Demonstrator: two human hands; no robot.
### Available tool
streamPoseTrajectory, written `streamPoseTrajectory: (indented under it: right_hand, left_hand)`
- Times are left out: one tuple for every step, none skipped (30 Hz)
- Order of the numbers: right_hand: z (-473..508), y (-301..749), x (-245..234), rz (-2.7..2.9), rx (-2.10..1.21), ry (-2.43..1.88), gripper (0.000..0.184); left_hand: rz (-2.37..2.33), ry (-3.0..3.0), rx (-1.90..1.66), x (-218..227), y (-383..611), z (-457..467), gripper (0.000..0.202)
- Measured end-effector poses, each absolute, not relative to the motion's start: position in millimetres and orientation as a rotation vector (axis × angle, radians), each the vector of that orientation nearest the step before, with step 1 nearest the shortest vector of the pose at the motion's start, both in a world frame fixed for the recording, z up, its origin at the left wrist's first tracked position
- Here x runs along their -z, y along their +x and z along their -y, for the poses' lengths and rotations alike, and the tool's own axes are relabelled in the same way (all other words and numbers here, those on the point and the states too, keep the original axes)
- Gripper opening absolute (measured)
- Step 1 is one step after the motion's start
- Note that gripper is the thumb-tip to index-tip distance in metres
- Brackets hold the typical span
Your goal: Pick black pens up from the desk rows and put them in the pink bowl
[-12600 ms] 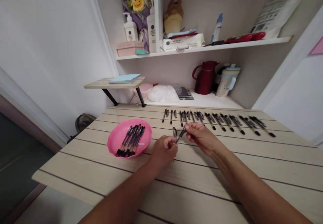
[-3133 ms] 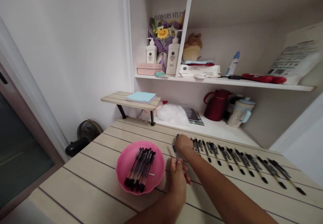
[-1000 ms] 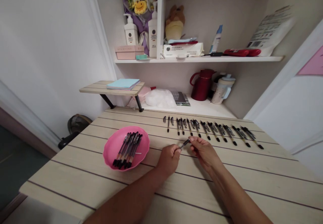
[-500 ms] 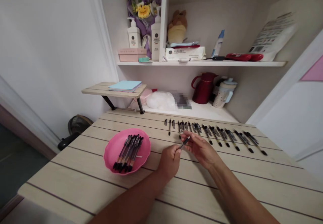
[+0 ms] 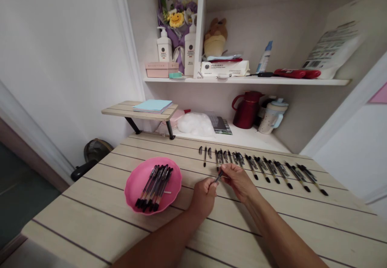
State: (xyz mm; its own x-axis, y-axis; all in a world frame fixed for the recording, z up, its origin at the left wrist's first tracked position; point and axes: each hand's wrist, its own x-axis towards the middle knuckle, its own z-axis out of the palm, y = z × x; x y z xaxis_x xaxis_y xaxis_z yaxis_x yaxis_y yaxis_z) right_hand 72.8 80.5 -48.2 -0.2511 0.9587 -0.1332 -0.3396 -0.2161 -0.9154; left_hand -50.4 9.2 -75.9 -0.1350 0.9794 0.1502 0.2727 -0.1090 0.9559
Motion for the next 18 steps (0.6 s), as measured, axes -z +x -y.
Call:
streamPoseTrajectory:
  right_hand:
    - [-80.7, 73.2, 48.1, 0.999, -1.692, -0.935, 0.026]
    - [-80.9, 73.9, 47.9, 1.008, -1.734, -0.914, 0.028]
    - [-81.2, 74.7, 47.7, 1.014, -1.771, -0.881, 0.029]
    - [-81.4, 75.4, 47.7, 1.017, -1.787, -0.851, 0.030]
    - [-81.6, 76.0, 47.9, 1.018, -1.778, -0.840, 0.030]
    - [-81.7, 76.4, 48.1, 1.018, -1.748, -0.851, 0.029]
    - [-81.7, 76.6, 48.3, 1.017, -1.710, -0.878, 0.028]
    - [-81.6, 76.8, 48.3, 1.017, -1.682, -0.909, 0.028]
    - [-81.5, 77.0, 48.2, 1.020, -1.674, -0.933, 0.029]
    - [-81.4, 77.2, 47.8, 1.026, -1.691, -0.940, 0.028]
    - [-81.3, 77.5, 47.3, 1.035, -1.725, -0.926, 0.028]
    - [-81.4, 77.9, 47.0, 1.044, -1.759, -0.899, 0.029]
    - [-81.7, 78.0, 46.9, 1.052, -1.781, -0.869, 0.030]
    - [-82.1, 78.0, 47.1, 1.057, -1.783, -0.852, 0.029]
    - [-82.6, 77.7, 47.6, 1.057, -1.758, -0.856, 0.028]
    - [-83.0, 77.2, 48.3, 1.054, -1.716, -0.882, 0.027]
    - [-83.4, 76.6, 48.9, 1.049, -1.668, -0.920, 0.028]
    - [-83.7, 76.1, 49.2, 1.046, -1.634, -0.958, 0.028]
  left_hand:
    - [-1.460, 1.424, -1.287, 76.0, -50.4, -9.3, 0.024]
    - [-1.459, 1.416, -1.289, 76.1, -50.3, -9.5, 0.024]
    - [-1.456, 1.409, -1.293, 76.3, -50.3, -9.7, 0.024]
    - [-1.453, 1.405, -1.296, 76.6, -50.3, -9.8, 0.024]
    - [-1.450, 1.405, -1.297, 76.9, -50.3, -9.9, 0.024]
    - [-1.449, 1.408, -1.297, 77.1, -50.3, -10.0, 0.024]
    - [-1.448, 1.413, -1.295, 77.4, -50.3, -10.0, 0.024]
    - [-1.451, 1.414, -1.292, 77.7, -50.4, -10.0, 0.024]
    - [-1.456, 1.415, -1.290, 78.0, -50.5, -10.1, 0.024]
    - [-1.462, 1.413, -1.289, 78.4, -50.6, -10.2, 0.024]
    - [-1.466, 1.411, -1.287, 78.7, -50.7, -10.3, 0.024]
    - [-1.466, 1.410, -1.286, 79.0, -50.8, -10.4, 0.024]
    - [-1.462, 1.412, -1.283, 79.2, -50.8, -10.4, 0.024]
    - [-1.456, 1.418, -1.280, 79.2, -50.8, -10.3, 0.024]
    - [-1.450, 1.426, -1.276, 79.1, -50.8, -10.0, 0.025]
    - [-1.447, 1.432, -1.271, 78.9, -50.7, -9.7, 0.025]
    - [-1.449, 1.434, -1.265, 78.4, -50.7, -9.3, 0.025]
    - [-1.454, 1.433, -1.260, 77.9, -50.6, -9.0, 0.024]
